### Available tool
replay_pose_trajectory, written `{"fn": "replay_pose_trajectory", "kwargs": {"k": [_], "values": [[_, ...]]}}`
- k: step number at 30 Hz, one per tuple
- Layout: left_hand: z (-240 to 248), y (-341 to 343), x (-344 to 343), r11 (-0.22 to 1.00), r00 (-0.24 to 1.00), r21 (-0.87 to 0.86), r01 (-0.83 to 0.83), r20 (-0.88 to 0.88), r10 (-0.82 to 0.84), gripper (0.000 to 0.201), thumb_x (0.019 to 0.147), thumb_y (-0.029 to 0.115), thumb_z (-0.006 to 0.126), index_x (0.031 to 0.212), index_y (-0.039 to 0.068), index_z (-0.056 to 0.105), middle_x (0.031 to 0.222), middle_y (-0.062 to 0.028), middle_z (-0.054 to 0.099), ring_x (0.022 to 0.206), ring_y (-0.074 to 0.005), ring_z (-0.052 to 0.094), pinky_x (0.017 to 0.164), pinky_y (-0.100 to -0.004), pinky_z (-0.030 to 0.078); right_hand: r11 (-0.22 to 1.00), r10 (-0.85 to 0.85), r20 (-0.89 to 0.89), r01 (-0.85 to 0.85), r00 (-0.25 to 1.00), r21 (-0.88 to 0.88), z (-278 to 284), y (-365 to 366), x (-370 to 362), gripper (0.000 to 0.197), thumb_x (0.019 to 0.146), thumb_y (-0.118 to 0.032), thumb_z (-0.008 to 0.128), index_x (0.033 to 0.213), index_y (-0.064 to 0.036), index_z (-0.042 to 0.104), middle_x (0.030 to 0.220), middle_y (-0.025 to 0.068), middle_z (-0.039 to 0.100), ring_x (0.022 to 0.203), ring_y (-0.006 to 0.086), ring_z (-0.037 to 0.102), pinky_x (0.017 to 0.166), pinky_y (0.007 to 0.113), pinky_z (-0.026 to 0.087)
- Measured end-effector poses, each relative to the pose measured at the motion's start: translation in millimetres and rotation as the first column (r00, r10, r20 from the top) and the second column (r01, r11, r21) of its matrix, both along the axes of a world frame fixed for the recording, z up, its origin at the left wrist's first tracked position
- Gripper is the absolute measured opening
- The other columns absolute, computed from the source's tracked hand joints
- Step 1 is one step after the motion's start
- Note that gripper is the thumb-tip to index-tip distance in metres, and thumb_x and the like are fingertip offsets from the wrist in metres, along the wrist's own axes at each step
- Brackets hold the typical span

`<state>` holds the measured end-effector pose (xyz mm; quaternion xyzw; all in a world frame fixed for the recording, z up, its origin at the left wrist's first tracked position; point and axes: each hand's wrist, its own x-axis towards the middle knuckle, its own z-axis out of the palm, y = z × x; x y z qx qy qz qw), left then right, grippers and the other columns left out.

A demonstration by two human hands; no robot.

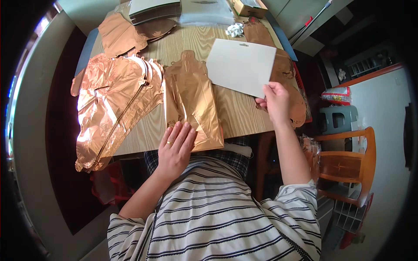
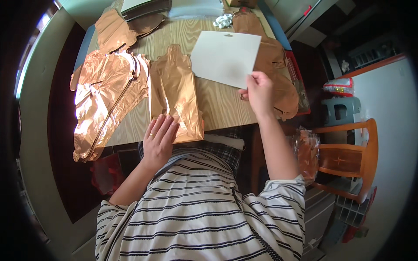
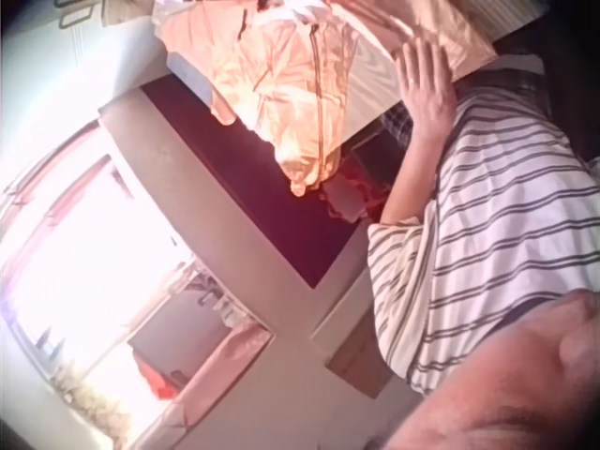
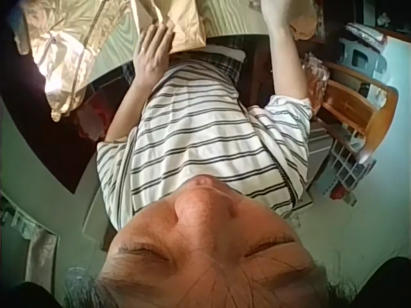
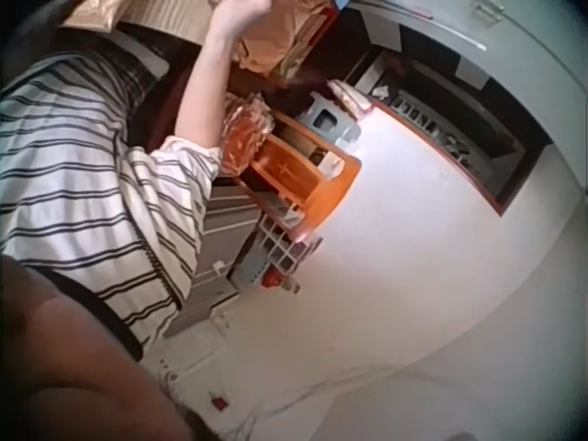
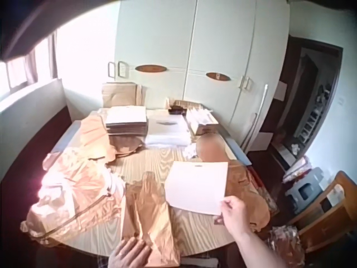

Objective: Folding a metallic balloon and placing it on a cardboard backing for packaging.

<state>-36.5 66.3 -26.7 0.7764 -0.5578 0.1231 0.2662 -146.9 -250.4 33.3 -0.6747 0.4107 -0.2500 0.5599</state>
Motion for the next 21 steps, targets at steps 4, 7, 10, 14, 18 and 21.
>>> {"fn": "replay_pose_trajectory", "kwargs": {"k": [4,7,10,14,18,21], "values": [[15.3,-7.4,2.8,0.972,0.956,-0.219,-0.084,-0.293,0.016,0.041,0.092,0.002,0.06,0.133,-0.004,0.059,0.136,-0.0229,0.061,0.129,-0.04,0.058,0.11,-0.0483,0.043,0.994,0.109,-0.102,-0.11,0.989,-0.012,0.8,23.4,-30.4,0.015,0.101,-0.012,0.059,0.105,0.0017,0.063,0.084,0.0067,0.07,0.06,0.0119,0.067,0.052,0.023,0.051],[20.2,-15.6,2.1,0.98,0.987,-0.178,-0.088,-0.146,0.062,0.042,0.091,0.002,0.061,0.133,-0.002,0.06,0.135,-0.0205,0.062,0.128,-0.0389,0.058,0.109,-0.0487,0.043,0.952,0.253,-0.12,-0.225,0.96,0.207,-7.0,59.8,-39.1,0.015,0.099,-0.011,0.06,0.104,0.0032,0.063,0.083,0.0085,0.07,0.06,0.0139,0.068,0.051,0.024,0.051],[21.4,-24.4,-5.8,0.997,0.997,0.009,-0.074,0.022,0.074,0.042,0.094,0.012,0.06,0.135,0.004,0.06,0.14,-0.0143,0.059,0.136,-0.0352,0.051,0.114,-0.0499,0.037,0.841,0.402,-0.103,-0.323,0.91,0.434,-10.8,79.9,-33.8,0.017,0.098,-0.014,0.062,0.107,0.0009,0.063,0.085,0.0044,0.067,0.059,0.0154,0.068,0.051,0.024,0.052],[22.1,-24.9,-5.1,0.986,1.0,0.167,0.013,0.024,-0.017,0.046,0.093,0.014,0.061,0.138,0.004,0.057,0.148,-0.0171,0.051,0.141,-0.0374,0.044,0.116,-0.0522,0.034,0.883,0.306,-0.28,-0.381,0.91,-0.274,-0.2,89.1,-41.2,0.02,0.098,-0.019,0.064,0.098,0.0011,0.066,0.073,0.0119,0.068,0.058,0.0241,0.068,0.052,0.032,0.051],[20.7,-24.6,-5.3,0.985,0.999,0.172,0.007,-0.032,-0.001,0.046,0.093,0.014,0.061,0.138,0.003,0.057,0.15,-0.0193,0.048,0.14,-0.0396,0.044,0.115,-0.0528,0.035,0.795,0.272,-0.401,-0.439,0.875,-0.418,23.4,104.5,-51.2,0.025,0.097,-0.023,0.066,0.091,0.0013,0.068,0.066,0.019,0.063,0.059,0.036,0.065,0.053,0.039,0.05],[27.6,-23.4,-6.9,0.989,1.0,0.15,0.014,-0.026,-0.01,0.045,0.092,0.01,0.063,0.137,0.003,0.058,0.149,-0.0203,0.049,0.139,-0.04,0.046,0.113,-0.0532,0.037,0.898,0.432,-0.338,-0.436,0.836,0.068,22.7,104.2,-49.1,0.037,0.1,-0.034,0.064,0.091,0.0014,0.069,0.067,0.012,0.067,0.055,0.0205,0.067,0.053,0.03,0.051]]}}
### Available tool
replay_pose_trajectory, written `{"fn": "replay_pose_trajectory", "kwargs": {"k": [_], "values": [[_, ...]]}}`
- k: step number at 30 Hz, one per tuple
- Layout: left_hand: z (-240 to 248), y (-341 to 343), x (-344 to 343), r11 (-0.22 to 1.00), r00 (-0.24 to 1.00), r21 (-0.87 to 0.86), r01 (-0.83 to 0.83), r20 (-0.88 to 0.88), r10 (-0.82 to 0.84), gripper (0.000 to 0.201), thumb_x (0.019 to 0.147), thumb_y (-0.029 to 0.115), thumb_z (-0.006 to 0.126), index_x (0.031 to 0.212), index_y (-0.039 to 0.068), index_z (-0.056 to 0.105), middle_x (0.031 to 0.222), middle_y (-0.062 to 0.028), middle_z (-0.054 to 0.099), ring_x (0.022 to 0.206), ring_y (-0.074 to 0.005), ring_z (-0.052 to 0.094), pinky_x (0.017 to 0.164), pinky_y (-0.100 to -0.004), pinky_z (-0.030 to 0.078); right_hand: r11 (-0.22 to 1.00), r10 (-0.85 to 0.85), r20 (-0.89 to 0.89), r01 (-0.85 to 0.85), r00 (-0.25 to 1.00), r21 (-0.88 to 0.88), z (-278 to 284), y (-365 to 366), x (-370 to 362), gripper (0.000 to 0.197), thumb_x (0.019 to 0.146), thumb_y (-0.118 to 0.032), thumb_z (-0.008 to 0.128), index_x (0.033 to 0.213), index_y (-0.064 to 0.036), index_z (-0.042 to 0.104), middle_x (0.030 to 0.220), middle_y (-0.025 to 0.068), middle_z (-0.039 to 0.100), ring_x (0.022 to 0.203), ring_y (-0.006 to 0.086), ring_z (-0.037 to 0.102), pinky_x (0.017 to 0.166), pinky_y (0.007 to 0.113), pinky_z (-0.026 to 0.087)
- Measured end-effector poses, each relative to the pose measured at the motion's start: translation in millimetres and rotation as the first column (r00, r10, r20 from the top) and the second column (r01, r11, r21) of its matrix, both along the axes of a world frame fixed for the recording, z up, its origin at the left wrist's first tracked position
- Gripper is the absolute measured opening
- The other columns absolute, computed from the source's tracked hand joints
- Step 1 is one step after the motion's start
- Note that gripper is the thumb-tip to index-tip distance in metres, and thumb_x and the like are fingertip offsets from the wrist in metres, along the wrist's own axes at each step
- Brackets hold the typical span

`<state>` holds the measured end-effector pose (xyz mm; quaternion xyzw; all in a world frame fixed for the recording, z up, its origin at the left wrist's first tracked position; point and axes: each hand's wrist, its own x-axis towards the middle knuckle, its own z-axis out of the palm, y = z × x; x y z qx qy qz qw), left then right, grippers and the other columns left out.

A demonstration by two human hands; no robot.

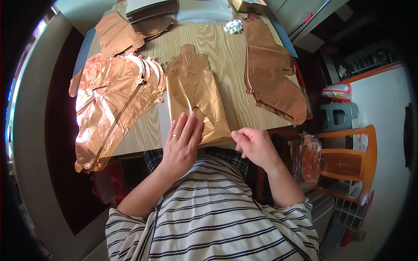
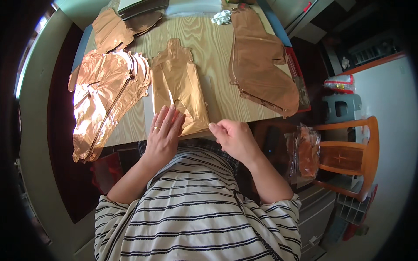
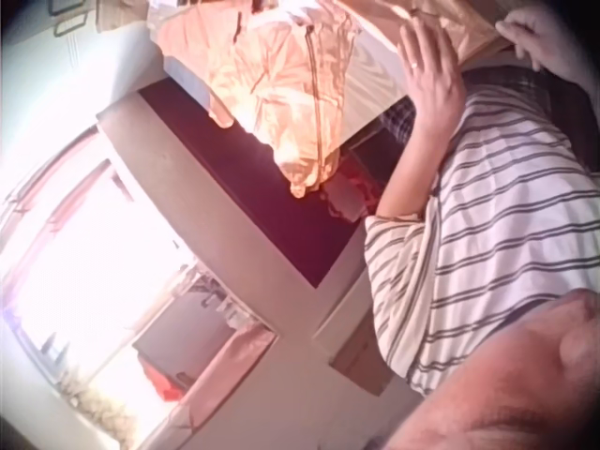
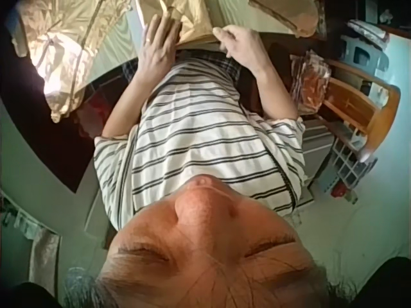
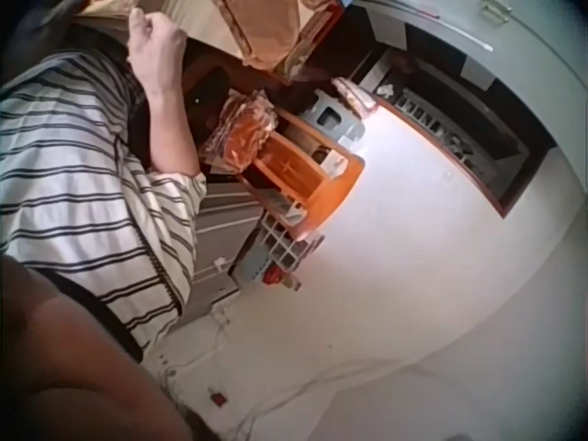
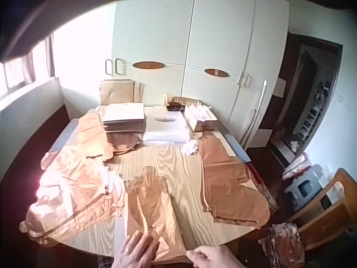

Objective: Folding a metallic balloon and placing it on a cardboard backing for packaging.

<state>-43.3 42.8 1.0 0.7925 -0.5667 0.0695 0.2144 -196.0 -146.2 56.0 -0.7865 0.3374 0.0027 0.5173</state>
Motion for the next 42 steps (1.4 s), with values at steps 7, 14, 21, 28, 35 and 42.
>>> {"fn": "replay_pose_trajectory", "kwargs": {"k": [7,14,21,28,35,42], "values": [[3.0,-0.1,2.5,0.999,0.999,-0.021,0.029,0.024,-0.029,0.051,0.089,0.012,0.064,0.139,0.004,0.056,0.15,-0.0216,0.047,0.14,-0.0425,0.044,0.113,-0.0552,0.037,0.834,-0.063,-0.034,0.071,0.997,0.547,-7.0,-13.0,25.6,0.03,0.099,-0.034,0.066,0.098,-0.0048,0.064,0.086,0.0007,0.067,0.067,0.0132,0.07,0.057,0.023,0.054],[24.4,31.5,35.2,0.971,0.855,-0.231,-0.064,-0.515,-0.066,0.088,0.079,0.022,0.079,0.153,0.002,0.036,0.159,-0.0258,0.029,0.147,-0.0411,0.032,0.115,-0.0508,0.035,0.573,-0.235,-0.025,0.159,0.972,0.804,-31.6,-15.6,24.6,0.015,0.1,-0.023,0.065,0.094,-0.0095,0.063,0.087,-0.0001,0.068,0.073,0.0154,0.073,0.059,0.023,0.056],[38.1,22.6,46.9,0.879,-0.328,0.065,-0.473,-0.939,-0.107,0.076,0.101,0.023,0.063,0.16,0.008,0.017,0.127,-0.0138,0.062,0.1,-0.0145,0.064,0.083,-0.032,0.055,0.502,-0.225,0.016,0.102,0.974,0.859,-32.9,-13.8,19.4,0.016,0.102,-0.024,0.062,0.094,-0.0095,0.063,0.085,-0.0004,0.066,0.076,0.0173,0.073,0.063,0.025,0.056],[16.3,10.1,59.1,0.937,0.039,-0.001,-0.348,-0.999,0.014,0.081,0.095,0.0,0.063,0.16,0.004,0.014,0.097,-0.0133,0.066,0.067,-0.0111,0.061,0.056,-0.0279,0.05,0.688,-0.149,-0.013,0.113,0.989,0.717,-16.4,-16.8,27.0,0.025,0.103,-0.03,0.06,0.094,-0.0062,0.063,0.081,-0.0004,0.062,0.069,0.0157,0.072,0.053,0.023,0.053],[30.6,0.3,48.0,0.908,0.085,-0.007,-0.42,-0.996,0.032,0.088,0.09,-0.008,0.064,0.16,0.005,0.012,0.113,-0.0165,0.059,0.072,-0.0136,0.066,0.056,-0.0251,0.052,0.979,0.059,-0.041,-0.05,0.997,0.199,-16.4,-20.6,39.8,0.032,0.101,-0.029,0.062,0.085,-0.0013,0.065,0.07,0.0033,0.064,0.059,0.0119,0.065,0.053,0.026,0.05],[30.7,0.2,56.9,0.928,0.245,0.016,-0.373,-0.963,0.115,0.089,0.09,-0.01,0.063,0.161,0.008,0.013,0.12,-0.0147,0.052,0.075,-0.0143,0.067,0.057,-0.0254,0.054,0.99,0.132,-0.036,-0.133,0.991,-0.051,-23.0,-22.6,44.6,0.029,0.096,-0.024,0.064,0.079,-0.0004,0.066,0.062,0.0131,0.064,0.056,0.0255,0.064,0.06,0.041,0.051]]}}
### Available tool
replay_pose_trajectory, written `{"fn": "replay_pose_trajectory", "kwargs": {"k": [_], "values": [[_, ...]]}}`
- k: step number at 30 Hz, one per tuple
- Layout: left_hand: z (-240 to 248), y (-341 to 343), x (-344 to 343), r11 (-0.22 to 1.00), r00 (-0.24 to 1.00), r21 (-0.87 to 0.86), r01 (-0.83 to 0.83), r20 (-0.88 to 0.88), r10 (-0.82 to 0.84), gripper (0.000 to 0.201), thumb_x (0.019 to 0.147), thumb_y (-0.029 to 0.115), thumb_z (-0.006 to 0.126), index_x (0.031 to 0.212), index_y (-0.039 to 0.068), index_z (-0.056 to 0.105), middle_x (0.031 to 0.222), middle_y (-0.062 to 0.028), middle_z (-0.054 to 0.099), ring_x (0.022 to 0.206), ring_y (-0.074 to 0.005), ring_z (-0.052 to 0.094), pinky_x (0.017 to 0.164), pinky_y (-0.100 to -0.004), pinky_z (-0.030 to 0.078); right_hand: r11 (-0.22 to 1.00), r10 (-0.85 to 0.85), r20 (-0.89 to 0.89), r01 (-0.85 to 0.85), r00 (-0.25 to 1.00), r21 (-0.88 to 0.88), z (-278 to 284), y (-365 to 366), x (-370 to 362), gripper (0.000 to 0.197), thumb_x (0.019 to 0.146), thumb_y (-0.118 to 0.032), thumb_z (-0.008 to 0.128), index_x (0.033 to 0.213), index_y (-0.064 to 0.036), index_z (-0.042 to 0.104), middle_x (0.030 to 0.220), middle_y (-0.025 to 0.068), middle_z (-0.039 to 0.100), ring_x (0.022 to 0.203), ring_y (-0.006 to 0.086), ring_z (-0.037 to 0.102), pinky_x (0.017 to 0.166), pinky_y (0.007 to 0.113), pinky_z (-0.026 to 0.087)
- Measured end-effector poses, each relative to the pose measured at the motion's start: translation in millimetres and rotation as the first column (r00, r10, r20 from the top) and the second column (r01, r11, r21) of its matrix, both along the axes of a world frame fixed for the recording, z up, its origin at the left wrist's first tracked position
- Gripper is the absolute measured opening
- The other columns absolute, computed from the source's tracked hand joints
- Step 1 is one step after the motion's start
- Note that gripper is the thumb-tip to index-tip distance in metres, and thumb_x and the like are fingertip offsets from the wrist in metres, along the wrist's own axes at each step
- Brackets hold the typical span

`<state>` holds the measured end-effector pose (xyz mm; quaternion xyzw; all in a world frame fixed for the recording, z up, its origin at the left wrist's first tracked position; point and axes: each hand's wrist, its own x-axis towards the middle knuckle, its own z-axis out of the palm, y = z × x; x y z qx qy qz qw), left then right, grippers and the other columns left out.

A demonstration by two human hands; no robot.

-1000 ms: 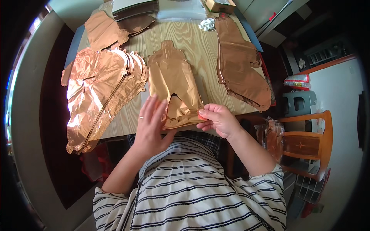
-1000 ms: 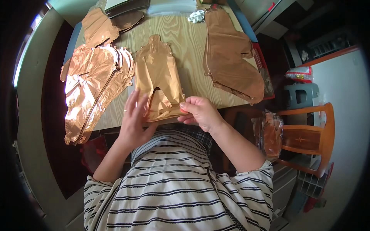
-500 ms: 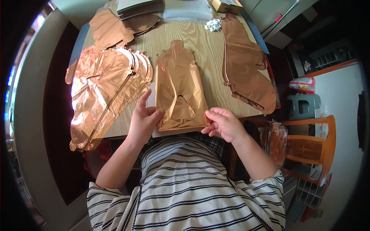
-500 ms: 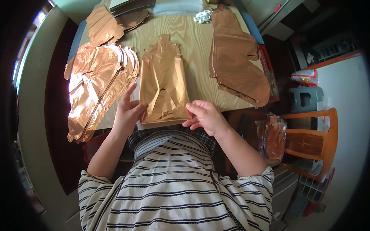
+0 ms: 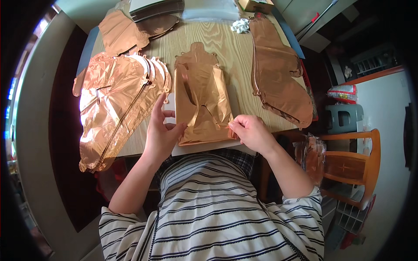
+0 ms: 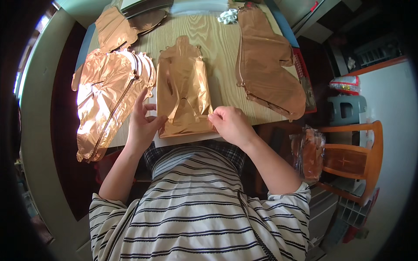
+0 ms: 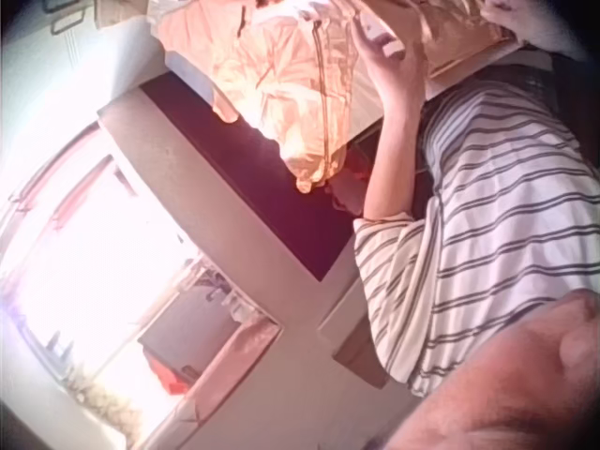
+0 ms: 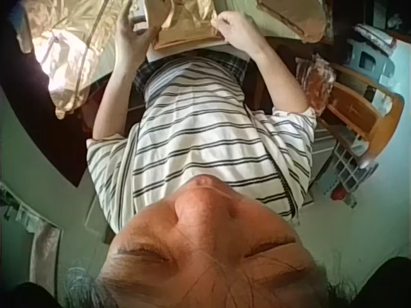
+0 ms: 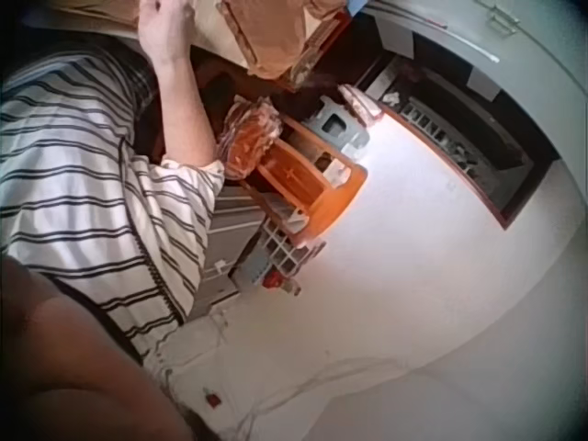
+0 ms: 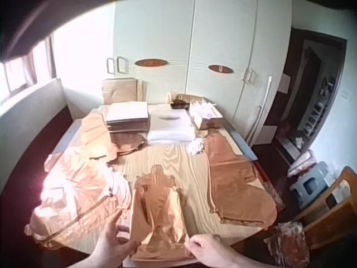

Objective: Folding a metallic balloon and placing it on a cardboard backing for packaging.

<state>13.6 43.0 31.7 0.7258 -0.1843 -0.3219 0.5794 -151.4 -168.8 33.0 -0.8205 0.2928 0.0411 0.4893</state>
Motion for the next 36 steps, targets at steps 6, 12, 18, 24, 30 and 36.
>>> {"fn": "replay_pose_trajectory", "kwargs": {"k": [6,12,18,24,30,36], "values": [[-3.4,-3.5,-4.7,0.989,0.975,0.134,0.062,0.206,-0.089,0.085,0.091,-0.008,0.064,0.16,0.01,0.018,0.129,-0.0165,0.048,0.071,-0.0142,0.067,0.058,-0.0267,0.054,0.903,0.061,0.057,-0.031,0.997,-0.427,-1.4,15.2,-1.3,0.021,0.092,-0.021,0.068,0.082,-0.0029,0.065,0.065,0.0149,0.066,0.061,0.035,0.066,0.057,0.046,0.05],[-18.8,0.7,-14.8,0.993,0.795,0.107,0.055,0.597,-0.109,0.077,0.091,-0.004,0.065,0.157,0.008,0.028,0.134,-0.0203,0.048,0.066,-0.0165,0.065,0.061,-0.0287,0.054,0.616,0.115,0.099,0.008,0.988,-0.788,-2.9,39.2,-3.8,0.029,0.088,-0.016,0.07,0.113,-0.0024,0.063,0.105,0.0162,0.065,0.096,0.0348,0.065,0.08,0.047,0.052],[-26.3,-3.0,-23.9,0.997,0.727,0.08,-0.018,0.685,-0.042,0.073,0.09,-0.004,0.064,0.155,0.007,0.033,0.137,-0.0218,0.048,0.075,-0.0233,0.066,0.067,-0.0338,0.057,0.691,0.445,0.315,-0.098,0.838,-0.716,-14.3,92.0,-3.5,0.071,0.086,-0.024,0.072,0.147,0.0014,0.046,0.151,0.0288,0.039,0.141,0.0463,0.038,0.117,0.055,0.031],[-24.9,-3.1,-25.6,0.993,0.727,0.105,-0.05,0.686,-0.035,0.075,0.088,-0.003,0.065,0.155,0.008,0.034,0.138,-0.0213,0.049,0.07,-0.025,0.065,0.066,-0.0348,0.057,0.688,0.426,0.091,-0.257,0.9,-0.679,-34.3,100.4,-7.8,0.085,0.084,-0.038,0.074,0.153,-0.0026,0.039,0.16,0.0255,0.028,0.15,0.0451,0.023,0.123,0.055,0.016],[-25.2,-1.2,-16.4,0.975,0.567,0.21,-0.077,0.813,-0.13,0.065,0.085,0.004,0.071,0.146,0.01,0.049,0.133,-0.0171,0.053,0.093,-0.0302,0.063,0.083,-0.0415,0.052,0.673,0.406,0.049,-0.263,0.912,-0.691,-34.1,96.3,-8.7,0.085,0.084,-0.04,0.074,0.154,-0.0054,0.039,0.164,0.0244,0.022,0.151,0.0479,0.016,0.122,0.062,0.014],[-29.2,-1.0,-13.5,0.968,0.409,0.245,-0.048,0.889,-0.205,0.044,0.082,0.007,0.073,0.125,0.015,0.066,0.129,-0.0135,0.057,0.112,-0.0343,0.058,0.095,-0.0474,0.045,0.665,0.383,0.003,-0.274,0.924,-0.695,-36.9,100.8,-7.6,0.086,0.085,-0.04,0.073,0.156,-0.0095,0.036,0.166,0.0233,0.016,0.151,0.0516,0.012,0.119,0.067,0.012]]}}
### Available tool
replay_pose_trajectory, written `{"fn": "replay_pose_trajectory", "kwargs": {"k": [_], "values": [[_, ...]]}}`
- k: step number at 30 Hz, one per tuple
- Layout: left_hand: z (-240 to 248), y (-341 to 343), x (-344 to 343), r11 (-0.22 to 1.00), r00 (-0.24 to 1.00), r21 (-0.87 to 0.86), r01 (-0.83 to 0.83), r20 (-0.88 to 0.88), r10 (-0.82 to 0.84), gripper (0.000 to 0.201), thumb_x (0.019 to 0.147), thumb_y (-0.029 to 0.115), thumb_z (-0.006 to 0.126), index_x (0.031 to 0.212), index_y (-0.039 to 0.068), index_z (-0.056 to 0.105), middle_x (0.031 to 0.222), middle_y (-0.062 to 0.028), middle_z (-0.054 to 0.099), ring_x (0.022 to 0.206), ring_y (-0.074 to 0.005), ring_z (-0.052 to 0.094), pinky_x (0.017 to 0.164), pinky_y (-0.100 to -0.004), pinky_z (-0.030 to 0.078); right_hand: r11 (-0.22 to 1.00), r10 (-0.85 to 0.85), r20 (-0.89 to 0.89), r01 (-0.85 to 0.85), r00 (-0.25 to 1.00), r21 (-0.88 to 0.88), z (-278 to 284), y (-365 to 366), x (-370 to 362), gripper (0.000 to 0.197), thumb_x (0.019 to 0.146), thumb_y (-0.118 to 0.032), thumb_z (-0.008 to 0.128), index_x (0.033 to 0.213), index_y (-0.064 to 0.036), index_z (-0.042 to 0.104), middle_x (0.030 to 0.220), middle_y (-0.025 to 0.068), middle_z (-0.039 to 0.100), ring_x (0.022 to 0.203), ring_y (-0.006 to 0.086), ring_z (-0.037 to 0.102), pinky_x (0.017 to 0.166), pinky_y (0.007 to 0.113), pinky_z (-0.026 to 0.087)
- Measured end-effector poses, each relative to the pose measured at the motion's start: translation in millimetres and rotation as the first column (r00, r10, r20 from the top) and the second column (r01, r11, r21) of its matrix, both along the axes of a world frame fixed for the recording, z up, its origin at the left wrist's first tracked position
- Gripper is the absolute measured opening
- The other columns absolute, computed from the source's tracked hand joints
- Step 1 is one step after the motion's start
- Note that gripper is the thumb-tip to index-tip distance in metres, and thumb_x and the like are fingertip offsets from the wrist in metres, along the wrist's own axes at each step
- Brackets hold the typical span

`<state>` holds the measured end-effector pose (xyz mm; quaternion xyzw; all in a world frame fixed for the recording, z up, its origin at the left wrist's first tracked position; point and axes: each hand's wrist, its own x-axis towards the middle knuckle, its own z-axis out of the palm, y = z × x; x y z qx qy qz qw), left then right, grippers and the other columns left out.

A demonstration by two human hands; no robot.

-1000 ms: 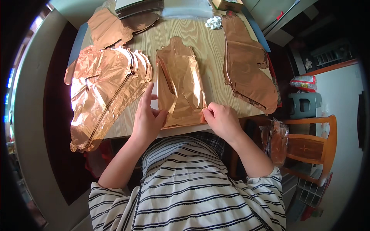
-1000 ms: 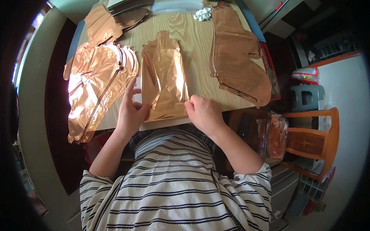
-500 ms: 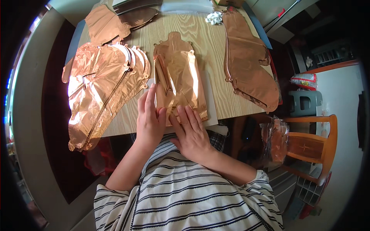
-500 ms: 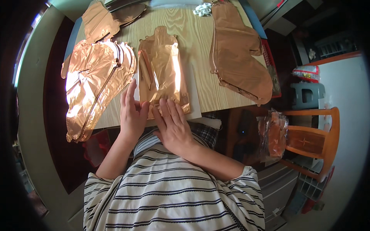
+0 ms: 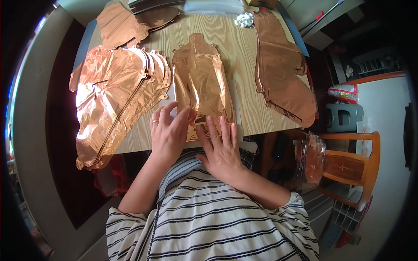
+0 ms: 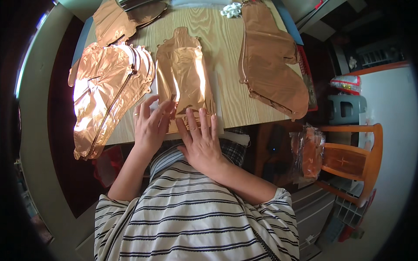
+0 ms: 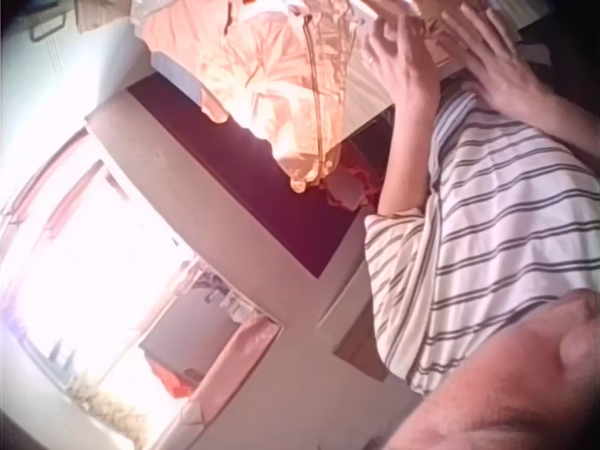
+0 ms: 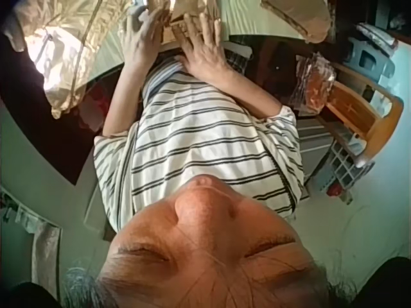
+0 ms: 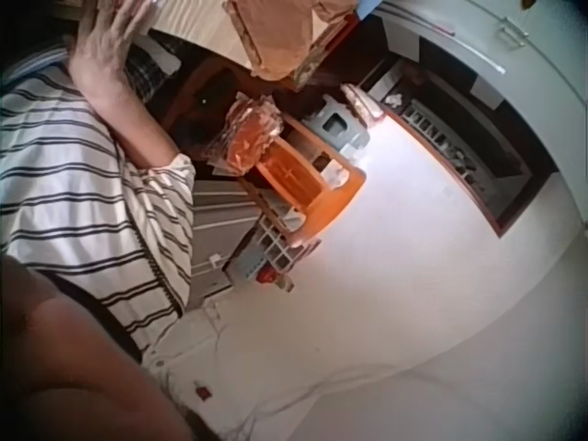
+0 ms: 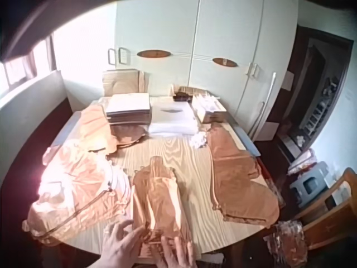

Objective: Folding a metallic balloon and placing it on a cardboard backing for packaging.

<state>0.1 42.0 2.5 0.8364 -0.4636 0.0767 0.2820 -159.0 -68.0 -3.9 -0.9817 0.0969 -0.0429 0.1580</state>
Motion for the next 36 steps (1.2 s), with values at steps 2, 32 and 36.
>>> {"fn": "replay_pose_trajectory", "kwargs": {"k": [2,32,36], "values": [[-0.6,-1.7,3.2,0.999,0.999,-0.02,0.045,0.023,-0.045,0.039,0.083,0.007,0.073,0.121,0.014,0.068,0.126,-0.0132,0.059,0.113,-0.0347,0.058,0.095,-0.0474,0.045,1.0,-0.004,-0.014,0.003,1.0,-0.019,-0.3,0.5,0.0,0.087,0.085,-0.04,0.073,0.157,-0.0102,0.035,0.166,0.023,0.016,0.151,0.0516,0.012,0.119,0.068,0.012],[17.5,28.1,-6.2,0.998,0.963,-0.043,-0.04,-0.268,0.027,0.04,0.082,0.017,0.079,0.118,0.006,0.068,0.108,-0.0125,0.065,0.095,-0.0292,0.066,0.084,-0.04,0.053,0.992,-0.023,0.115,0.037,0.993,-0.124,19.6,0.2,20.7,0.061,0.084,-0.026,0.074,0.139,-0.0036,0.056,0.142,0.0269,0.051,0.129,0.0456,0.05,0.107,0.06,0.038],[27.6,26.3,-7.2,0.984,0.813,-0.136,-0.118,-0.582,0.017,0.043,0.086,0.01,0.076,0.126,0.003,0.062,0.108,-0.0144,0.064,0.084,-0.0228,0.071,0.074,-0.0332,0.058,0.964,0.041,0.085,-0.017,0.996,-0.265,26.4,-2.0,26.7,0.057,0.082,-0.024,0.075,0.133,-0.0023,0.06,0.136,0.026,0.054,0.121,0.0419,0.054,0.104,0.055,0.041]]}}
